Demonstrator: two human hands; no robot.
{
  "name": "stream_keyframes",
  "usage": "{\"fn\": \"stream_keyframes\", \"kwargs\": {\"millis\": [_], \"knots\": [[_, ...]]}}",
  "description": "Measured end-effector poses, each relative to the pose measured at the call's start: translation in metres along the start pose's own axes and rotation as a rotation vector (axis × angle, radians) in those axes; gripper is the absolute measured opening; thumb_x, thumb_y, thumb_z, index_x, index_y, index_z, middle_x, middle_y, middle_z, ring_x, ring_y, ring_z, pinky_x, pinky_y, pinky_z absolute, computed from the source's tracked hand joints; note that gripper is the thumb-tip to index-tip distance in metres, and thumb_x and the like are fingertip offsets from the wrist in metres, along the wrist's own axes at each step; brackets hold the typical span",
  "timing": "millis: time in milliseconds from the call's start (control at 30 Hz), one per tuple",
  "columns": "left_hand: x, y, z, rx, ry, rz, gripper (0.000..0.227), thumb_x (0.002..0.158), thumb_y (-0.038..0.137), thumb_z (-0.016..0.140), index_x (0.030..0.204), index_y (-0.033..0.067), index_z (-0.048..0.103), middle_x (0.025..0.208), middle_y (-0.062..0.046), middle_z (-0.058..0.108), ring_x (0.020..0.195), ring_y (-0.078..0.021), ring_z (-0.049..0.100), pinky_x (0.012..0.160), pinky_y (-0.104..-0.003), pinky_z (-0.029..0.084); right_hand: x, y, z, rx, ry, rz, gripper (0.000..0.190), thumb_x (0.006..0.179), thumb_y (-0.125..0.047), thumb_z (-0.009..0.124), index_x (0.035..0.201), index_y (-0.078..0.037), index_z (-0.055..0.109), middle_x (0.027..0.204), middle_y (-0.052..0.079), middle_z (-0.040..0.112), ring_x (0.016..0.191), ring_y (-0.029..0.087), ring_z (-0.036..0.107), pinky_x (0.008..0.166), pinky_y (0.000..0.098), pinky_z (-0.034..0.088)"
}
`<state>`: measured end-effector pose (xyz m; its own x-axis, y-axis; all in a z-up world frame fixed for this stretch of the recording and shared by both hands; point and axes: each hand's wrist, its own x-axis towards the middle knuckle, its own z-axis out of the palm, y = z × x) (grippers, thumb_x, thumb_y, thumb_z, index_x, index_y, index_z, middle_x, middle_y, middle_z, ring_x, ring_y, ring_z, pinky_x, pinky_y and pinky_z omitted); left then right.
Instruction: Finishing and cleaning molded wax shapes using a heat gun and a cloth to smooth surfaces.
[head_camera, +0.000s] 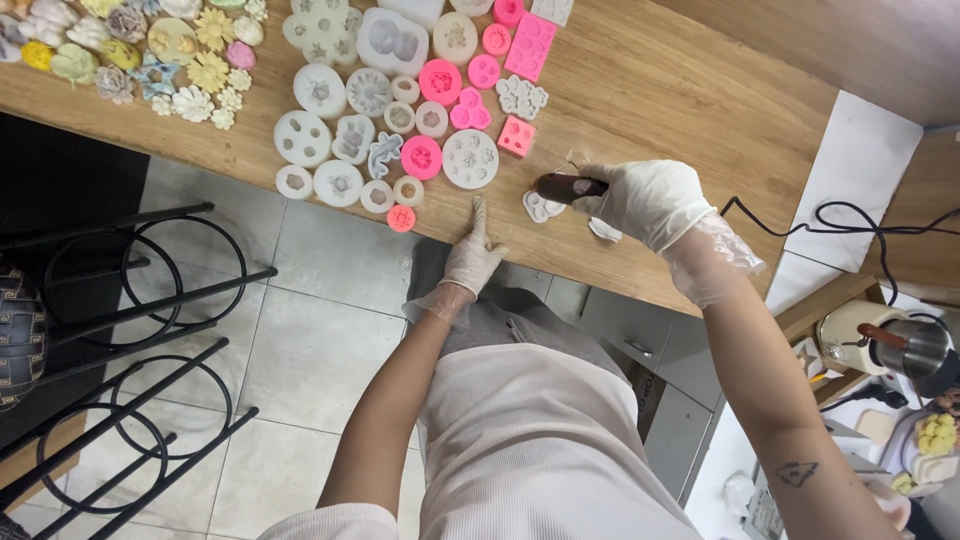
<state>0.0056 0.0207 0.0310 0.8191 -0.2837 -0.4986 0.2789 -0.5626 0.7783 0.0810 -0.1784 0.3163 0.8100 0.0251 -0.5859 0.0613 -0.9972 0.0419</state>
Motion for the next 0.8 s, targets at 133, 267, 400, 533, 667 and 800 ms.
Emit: {"fn": "stream_keyframes", "kwargs": {"millis": [133, 267, 400, 533, 667, 800], "knots": [[-0.001, 0.001, 0.001, -0.003, 0.058, 0.005, 0.116, 0.084, 0.020, 0.078, 0.164, 0.0207, -0.006, 0.072, -0.009, 0.064, 0.069, -0.0305, 0.069, 0.075, -0.044, 0.057, -0.001, -0.001, -0.005, 0.049, -0.076, 0.038, 0.048, 0.088, -0.058, 0.065, 0.131, -0.037, 0.070, 0.094, 0.005, 0.077, 0.085, 0.030, 0.072, 0.077, 0.0400, 0.056], [-0.006, 0.007, -0.001, -0.049, 0.077, -0.009, 0.114, 0.085, 0.018, 0.078, 0.165, 0.0228, -0.003, 0.070, -0.009, 0.063, 0.067, -0.0316, 0.068, 0.074, -0.045, 0.056, 0.004, 0.005, -0.002, 0.037, -0.043, 0.018, 0.055, 0.087, -0.062, 0.066, 0.136, -0.036, 0.065, 0.091, 0.006, 0.077, 0.084, 0.031, 0.072, 0.074, 0.0414, 0.056], [-0.003, 0.003, 0.004, -0.039, 0.086, -0.014, 0.115, 0.083, 0.018, 0.078, 0.165, 0.0221, -0.003, 0.070, -0.010, 0.062, 0.066, -0.0322, 0.068, 0.073, -0.046, 0.056, 0.005, 0.004, -0.006, -0.009, -0.098, 0.042, 0.057, 0.088, -0.064, 0.066, 0.137, -0.036, 0.064, 0.090, 0.007, 0.078, 0.083, 0.031, 0.072, 0.075, 0.0403, 0.056], [-0.003, 0.005, 0.003, -0.041, 0.095, -0.015, 0.115, 0.083, 0.018, 0.079, 0.165, 0.0227, -0.002, 0.071, -0.009, 0.062, 0.067, -0.0319, 0.069, 0.074, -0.045, 0.056, 0.006, 0.008, -0.002, 0.010, -0.030, -0.049, 0.047, 0.088, -0.060, 0.064, 0.129, -0.038, 0.071, 0.095, 0.004, 0.077, 0.084, 0.030, 0.072, 0.076, 0.0405, 0.057], [-0.004, 0.009, 0.002, -0.031, 0.092, -0.045, 0.114, 0.084, 0.019, 0.078, 0.166, 0.0230, 0.000, 0.071, -0.011, 0.063, 0.069, -0.0326, 0.070, 0.076, -0.045, 0.057, 0.013, 0.013, 0.003, -0.007, -0.004, -0.066, 0.054, 0.090, -0.066, 0.064, 0.132, -0.032, 0.067, 0.092, 0.007, 0.077, 0.083, 0.032, 0.071, 0.073, 0.0412, 0.056], [-0.007, 0.015, -0.003, 0.006, 0.078, -0.045, 0.116, 0.083, 0.022, 0.079, 0.164, 0.0221, -0.003, 0.073, -0.009, 0.066, 0.072, -0.0323, 0.072, 0.077, -0.044, 0.058, 0.006, 0.016, -0.001, -0.007, -0.087, -0.024, 0.043, 0.091, -0.059, 0.063, 0.127, -0.037, 0.073, 0.093, 0.003, 0.079, 0.082, 0.027, 0.074, 0.076, 0.0369, 0.058]]}}
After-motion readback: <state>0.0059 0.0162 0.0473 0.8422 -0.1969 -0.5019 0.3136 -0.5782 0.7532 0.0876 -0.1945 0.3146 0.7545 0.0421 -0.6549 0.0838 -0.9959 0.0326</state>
